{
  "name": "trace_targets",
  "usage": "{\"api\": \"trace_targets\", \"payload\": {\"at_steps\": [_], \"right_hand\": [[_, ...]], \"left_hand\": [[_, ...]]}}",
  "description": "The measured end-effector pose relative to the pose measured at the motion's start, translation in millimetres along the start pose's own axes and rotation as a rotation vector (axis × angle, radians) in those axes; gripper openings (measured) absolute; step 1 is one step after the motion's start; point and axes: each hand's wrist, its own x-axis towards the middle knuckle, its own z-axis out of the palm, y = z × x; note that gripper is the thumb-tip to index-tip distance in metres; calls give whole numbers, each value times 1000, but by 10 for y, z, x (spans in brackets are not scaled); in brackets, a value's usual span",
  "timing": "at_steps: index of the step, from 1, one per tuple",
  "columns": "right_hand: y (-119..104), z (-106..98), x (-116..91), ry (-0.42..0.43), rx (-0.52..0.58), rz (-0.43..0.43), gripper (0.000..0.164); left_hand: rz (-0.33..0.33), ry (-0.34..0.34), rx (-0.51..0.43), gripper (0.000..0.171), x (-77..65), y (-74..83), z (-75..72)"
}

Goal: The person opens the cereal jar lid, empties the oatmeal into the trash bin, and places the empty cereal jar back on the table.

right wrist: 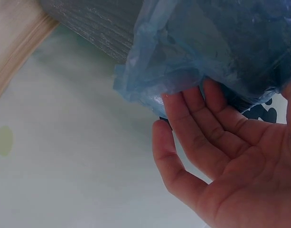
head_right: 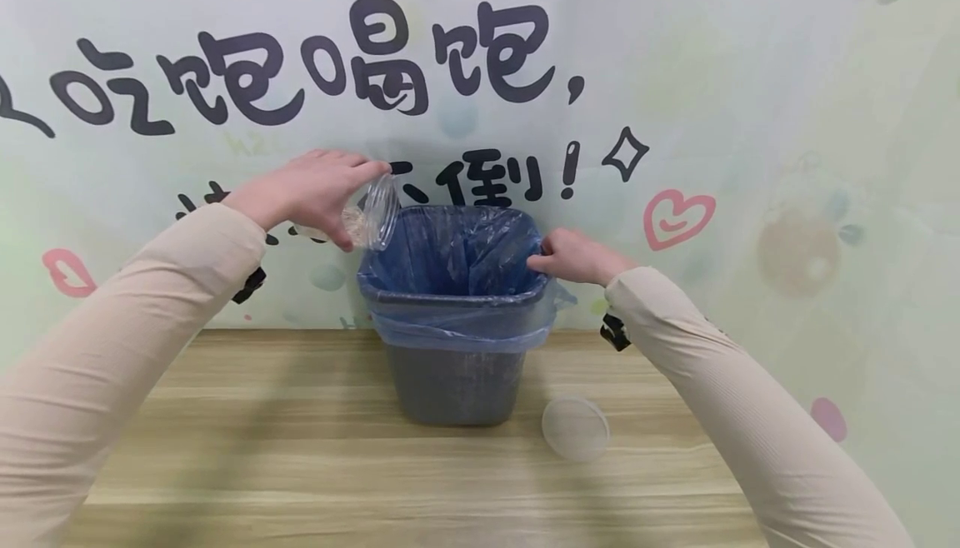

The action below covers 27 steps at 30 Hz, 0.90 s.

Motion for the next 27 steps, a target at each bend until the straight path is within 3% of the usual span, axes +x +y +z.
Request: {"api": "trace_targets", "payload": {"at_steps": [27], "right_hand": [[-5,-13,-7,3,-14,-9,29]], "left_hand": [[5,-56,67,109,98,117,-42]]}}
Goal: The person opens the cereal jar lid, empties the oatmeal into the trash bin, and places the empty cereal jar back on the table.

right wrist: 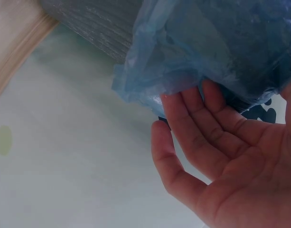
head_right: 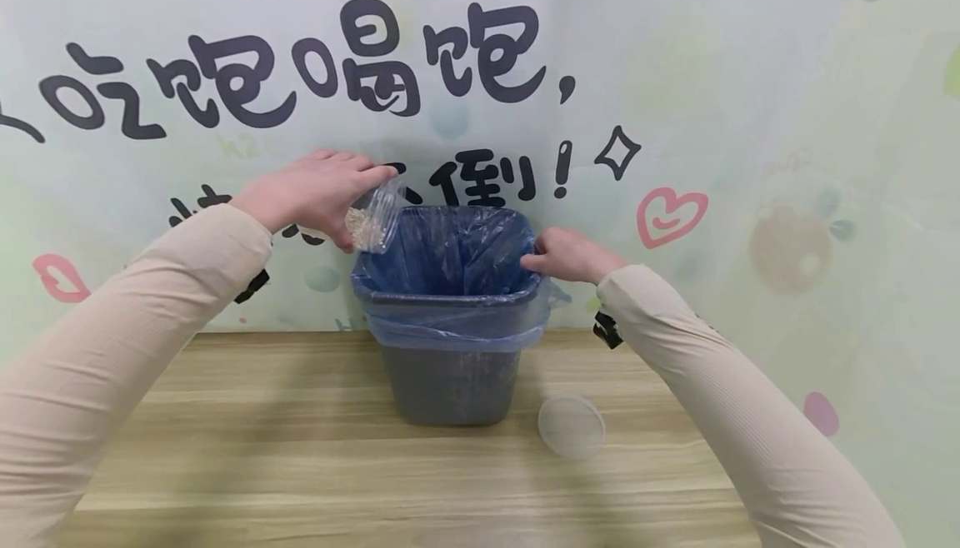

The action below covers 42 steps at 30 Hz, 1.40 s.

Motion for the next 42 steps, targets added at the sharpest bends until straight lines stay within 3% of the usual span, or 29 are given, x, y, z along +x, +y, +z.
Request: {"api": "trace_targets", "payload": {"at_steps": [42], "right_hand": [[-1,5,8,-3,19,3,29]], "left_hand": [[-44,-60,87,105,66,196,-67]]}}
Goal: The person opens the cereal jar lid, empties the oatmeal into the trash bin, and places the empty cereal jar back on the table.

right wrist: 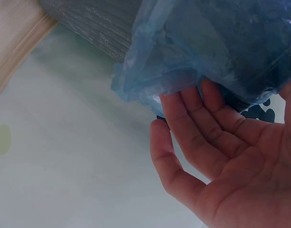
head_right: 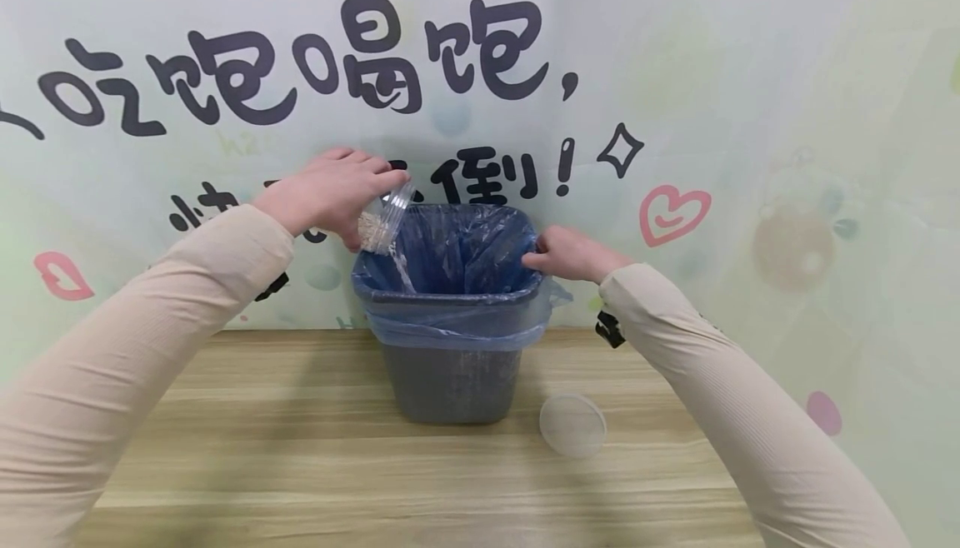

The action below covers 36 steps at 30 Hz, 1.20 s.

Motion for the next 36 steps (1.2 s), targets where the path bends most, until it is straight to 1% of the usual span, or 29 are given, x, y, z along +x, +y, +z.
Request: {"api": "trace_targets", "payload": {"at_steps": [6,13,22,28,36], "right_hand": [[0,1,-1,3,-18,-7,30],[-15,6,-2,2,-18,-20,28],[-28,3,-15,7,-11,-15,25],[-18,1,-25,4,-14,-13,26],[-8,8,-22,6,-10,-30,28]], "left_hand": [[-3,10,17,103,15,4,9],[-3,19,13,104,4,-1,31],[-2,32,4,102,-10,-8,32],[9,23,23,101,-6,19,8],[11,15,21,102,-22,31,-13]]}}
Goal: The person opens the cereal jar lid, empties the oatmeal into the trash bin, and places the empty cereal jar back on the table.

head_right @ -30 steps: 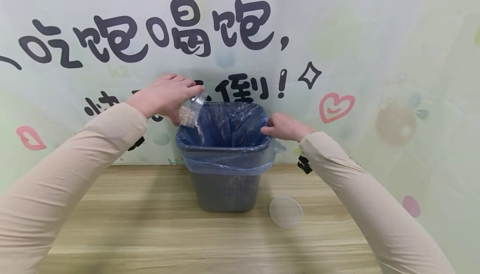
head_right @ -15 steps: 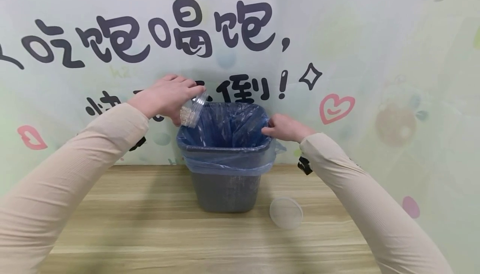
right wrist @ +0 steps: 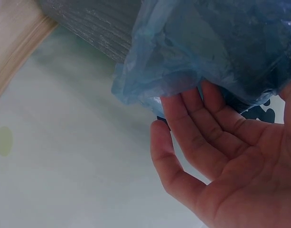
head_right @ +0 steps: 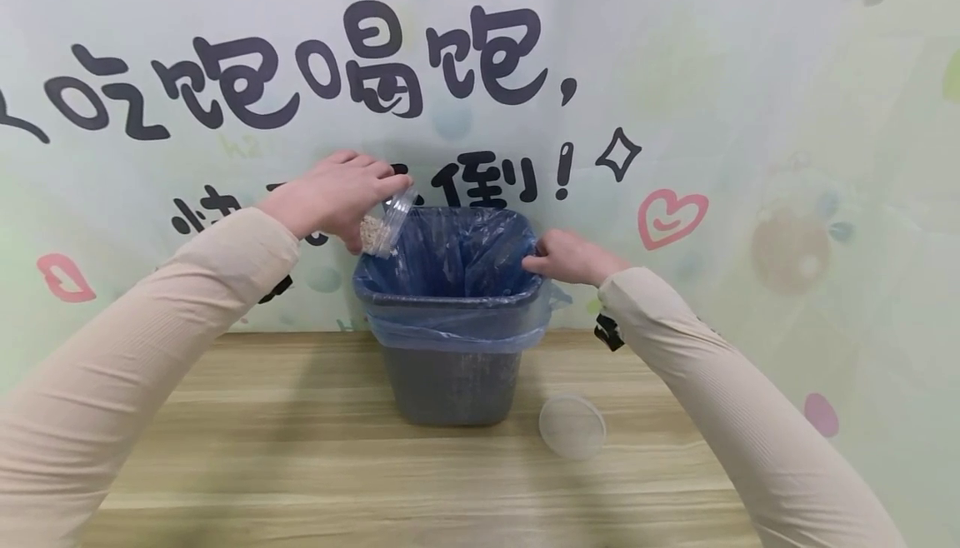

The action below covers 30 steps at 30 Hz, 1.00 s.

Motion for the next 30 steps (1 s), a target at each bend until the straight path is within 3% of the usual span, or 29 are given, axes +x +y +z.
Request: {"api": "trace_targets", "payload": {"at_steps": [14,30], "right_hand": [[6,6,9,5,2,11,28],[31,12,27,-10,21,29,29]], "left_hand": [[-16,-10,34,101,9,28,-20],[-15,-9,6,104,1,-14,-7]]}}
